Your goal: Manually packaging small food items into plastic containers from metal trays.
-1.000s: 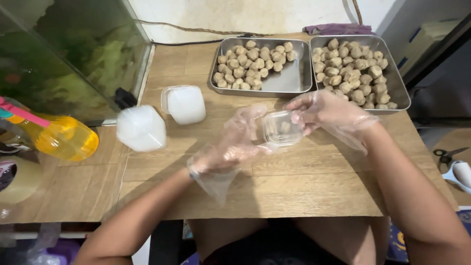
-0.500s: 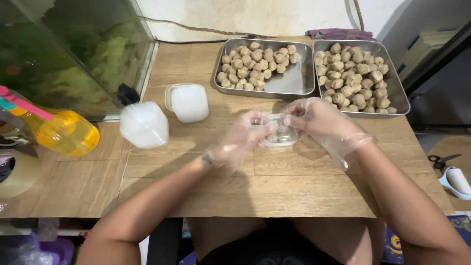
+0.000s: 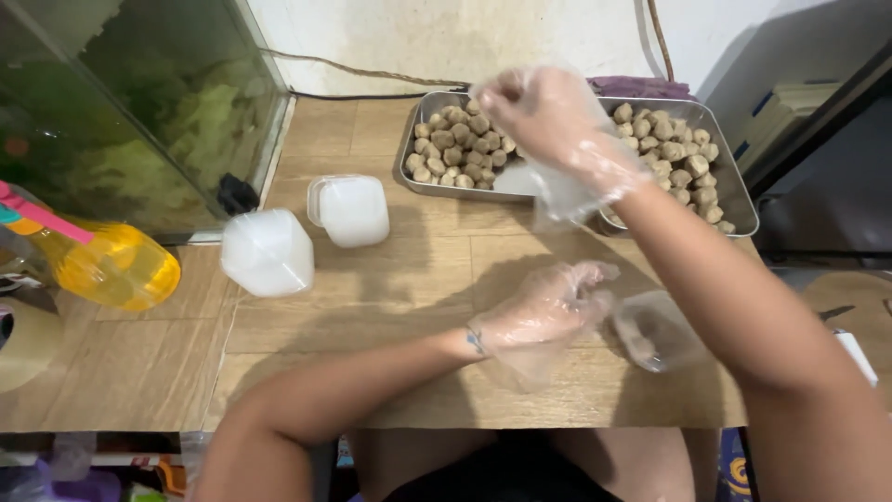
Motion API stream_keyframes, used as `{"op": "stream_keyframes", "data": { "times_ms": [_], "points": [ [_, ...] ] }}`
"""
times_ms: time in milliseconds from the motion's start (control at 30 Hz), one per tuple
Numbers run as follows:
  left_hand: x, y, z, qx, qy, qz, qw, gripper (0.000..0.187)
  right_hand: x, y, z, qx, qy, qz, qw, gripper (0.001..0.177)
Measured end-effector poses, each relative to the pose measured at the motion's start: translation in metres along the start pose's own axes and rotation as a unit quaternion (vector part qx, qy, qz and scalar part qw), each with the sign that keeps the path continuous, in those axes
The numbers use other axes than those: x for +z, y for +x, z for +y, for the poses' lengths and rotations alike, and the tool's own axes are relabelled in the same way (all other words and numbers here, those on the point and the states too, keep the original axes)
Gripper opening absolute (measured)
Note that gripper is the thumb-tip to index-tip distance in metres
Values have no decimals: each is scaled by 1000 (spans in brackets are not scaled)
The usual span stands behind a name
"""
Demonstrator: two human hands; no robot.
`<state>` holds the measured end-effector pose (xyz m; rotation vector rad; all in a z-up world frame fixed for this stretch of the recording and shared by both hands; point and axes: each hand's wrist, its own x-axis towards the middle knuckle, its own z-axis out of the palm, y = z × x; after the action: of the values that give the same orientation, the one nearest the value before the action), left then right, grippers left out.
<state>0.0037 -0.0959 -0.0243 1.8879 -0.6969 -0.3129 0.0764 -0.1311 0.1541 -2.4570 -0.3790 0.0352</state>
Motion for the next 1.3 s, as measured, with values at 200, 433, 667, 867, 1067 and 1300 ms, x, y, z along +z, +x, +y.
{"op": "stream_keyframes", "data": {
  "times_ms": [200, 433, 667, 867, 1067, 1300],
  "points": [
    [-61, -21, -32, 185, 109, 161, 963, 25, 41, 58, 44, 10, -4, 3, 1000, 30],
    [-179, -148, 39, 204, -27, 174, 963, 57, 45, 12, 38, -45, -36, -92, 994, 30],
    [-238, -184, 73, -317, 353, 127, 871, 92, 63, 5, 77, -200, -225, -100, 948, 54],
    [-278, -199, 11, -320, 359, 45, 876, 126, 39, -20, 71, -71, -108, -134, 982, 49],
    [-284, -193, 38, -377, 303, 47, 874, 103, 19, -46, 66, 26, -59, -112, 992, 47],
    [-298, -203, 23, -271, 369, 2, 889, 106, 12, -53, 97, -57, -65, -37, 996, 62]
  ]
}}
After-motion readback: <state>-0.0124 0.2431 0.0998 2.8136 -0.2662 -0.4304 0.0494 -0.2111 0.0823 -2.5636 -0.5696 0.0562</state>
